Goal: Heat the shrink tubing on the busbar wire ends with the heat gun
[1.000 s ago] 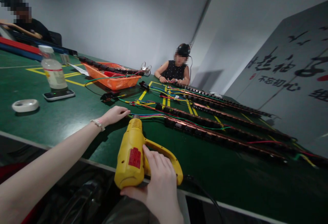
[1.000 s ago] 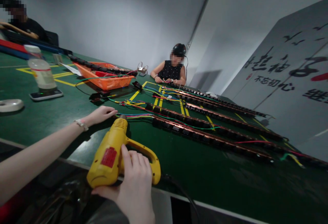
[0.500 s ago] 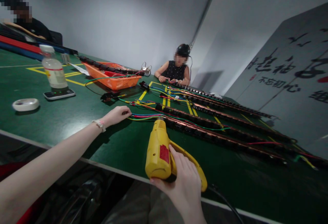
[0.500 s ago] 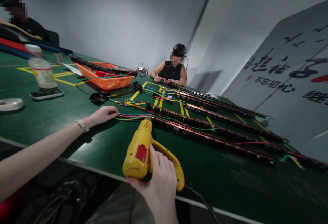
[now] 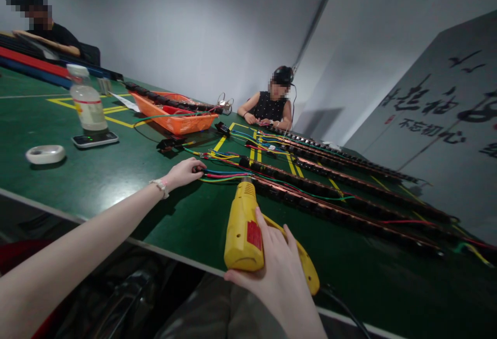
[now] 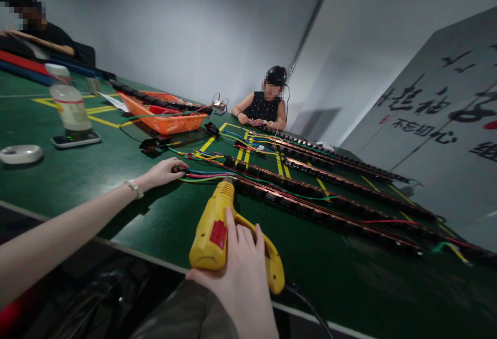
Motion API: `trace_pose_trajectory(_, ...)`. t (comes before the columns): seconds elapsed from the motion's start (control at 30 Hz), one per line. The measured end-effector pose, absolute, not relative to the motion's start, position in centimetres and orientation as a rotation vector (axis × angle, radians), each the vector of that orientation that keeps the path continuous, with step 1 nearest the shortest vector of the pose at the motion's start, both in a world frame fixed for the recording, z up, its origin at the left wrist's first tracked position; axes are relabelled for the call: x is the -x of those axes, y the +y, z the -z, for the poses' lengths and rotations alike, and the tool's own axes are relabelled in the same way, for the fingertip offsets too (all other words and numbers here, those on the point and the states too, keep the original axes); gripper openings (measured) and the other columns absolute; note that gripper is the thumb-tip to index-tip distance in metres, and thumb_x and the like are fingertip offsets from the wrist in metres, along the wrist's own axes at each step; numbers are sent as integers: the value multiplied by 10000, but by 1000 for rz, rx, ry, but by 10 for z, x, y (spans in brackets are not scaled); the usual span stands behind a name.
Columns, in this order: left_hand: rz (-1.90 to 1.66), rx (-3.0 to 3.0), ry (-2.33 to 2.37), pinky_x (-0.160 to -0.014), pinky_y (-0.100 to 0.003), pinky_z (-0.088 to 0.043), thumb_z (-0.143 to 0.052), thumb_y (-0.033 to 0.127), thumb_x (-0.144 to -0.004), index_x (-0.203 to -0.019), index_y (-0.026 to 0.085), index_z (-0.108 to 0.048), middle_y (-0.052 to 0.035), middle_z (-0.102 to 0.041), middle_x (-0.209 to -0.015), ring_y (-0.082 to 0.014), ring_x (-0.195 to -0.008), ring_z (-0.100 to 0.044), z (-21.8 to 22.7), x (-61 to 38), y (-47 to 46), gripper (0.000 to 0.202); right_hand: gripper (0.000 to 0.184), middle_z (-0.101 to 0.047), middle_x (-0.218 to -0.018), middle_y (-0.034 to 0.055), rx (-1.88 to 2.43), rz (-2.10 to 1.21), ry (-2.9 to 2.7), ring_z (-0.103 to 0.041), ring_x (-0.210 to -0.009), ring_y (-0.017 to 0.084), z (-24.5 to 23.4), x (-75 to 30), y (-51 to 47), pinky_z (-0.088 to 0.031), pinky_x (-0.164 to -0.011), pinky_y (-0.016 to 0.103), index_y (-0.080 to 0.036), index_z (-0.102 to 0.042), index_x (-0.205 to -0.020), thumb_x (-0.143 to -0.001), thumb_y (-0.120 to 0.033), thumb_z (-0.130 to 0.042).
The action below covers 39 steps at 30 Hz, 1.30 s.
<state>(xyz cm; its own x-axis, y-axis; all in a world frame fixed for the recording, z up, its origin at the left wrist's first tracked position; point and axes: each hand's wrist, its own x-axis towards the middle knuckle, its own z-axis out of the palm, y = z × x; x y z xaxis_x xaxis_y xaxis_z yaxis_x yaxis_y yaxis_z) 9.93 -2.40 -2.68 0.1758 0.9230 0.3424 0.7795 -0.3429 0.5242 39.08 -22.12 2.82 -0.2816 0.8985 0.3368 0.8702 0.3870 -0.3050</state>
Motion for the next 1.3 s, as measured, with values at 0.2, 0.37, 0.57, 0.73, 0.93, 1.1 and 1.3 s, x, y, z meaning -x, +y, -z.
trace_pose_trajectory(0.2,-892,-2196,1424,-720,-253,-452,-489,331,-738,-955,206,-670,-10,-657,-874,-151,-759,-576,27,-98,-20,308,1074,-579,-1164,67,1585,-211,-2172,-554,-1038,279,-33,-385,-216,-427,-899,392,-232,-236,-1441,-546,-446,-788)
trace_pose_trajectory(0.37,-833,-2096,1389,-630,-243,-422,-552,415,-710,-924,183,-697,-16,-669,-818,-152,-701,-552,25,-101,-12,348,1162,-600,-1055,89,1568,52,-2192,-567,-909,284,-13,-382,-211,-440,-826,418,-176,-236,-1439,-506,-638,-751)
trace_pose_trajectory(0.57,-814,-2170,1590,-688,-244,-406,-558,468,-738,-897,241,-718,-9,-661,-933,-176,-831,-574,24,-112,-7,320,1265,-584,-929,67,1521,237,-2158,-545,-820,257,-4,-360,-215,-439,-768,409,-144,-190,-1450,-452,-657,-774)
trace_pose_trajectory(0.73,-906,-2276,1677,-648,-240,-392,-468,390,-832,-929,244,-641,-10,-617,-1041,-161,-846,-576,24,-120,-13,247,1295,-564,-893,72,1474,270,-2167,-531,-791,255,2,-338,-215,-438,-726,409,-122,-213,-1443,-428,-742,-728)
trace_pose_trajectory(0.93,-1056,-2273,1535,-713,-254,-412,-424,347,-864,-964,225,-589,-20,-638,-965,-172,-864,-574,25,-122,-12,228,1359,-556,-885,67,1393,222,-2210,-527,-764,251,10,-314,-211,-448,-696,413,-133,-196,-1453,-380,-805,-689)
trace_pose_trajectory(1.1,-1180,-2137,1431,-722,-257,-434,-364,452,-878,-856,161,-605,-47,-649,-837,-167,-776,-564,23,-124,-11,379,1319,-566,-868,71,1341,194,-2247,-543,-749,247,4,-310,-208,-459,-695,413,-107,-273,-1428,-395,-827,-666)
trace_pose_trajectory(1.3,-1176,-2052,1410,-788,-285,-448,-338,476,-876,-871,146,-658,-61,-687,-886,-194,-828,-596,16,-127,-18,460,1245,-588,-850,84,1307,155,-2247,-568,-755,255,0,-313,-205,-461,-704,420,-92,-348,-1397,-470,-904,-525)
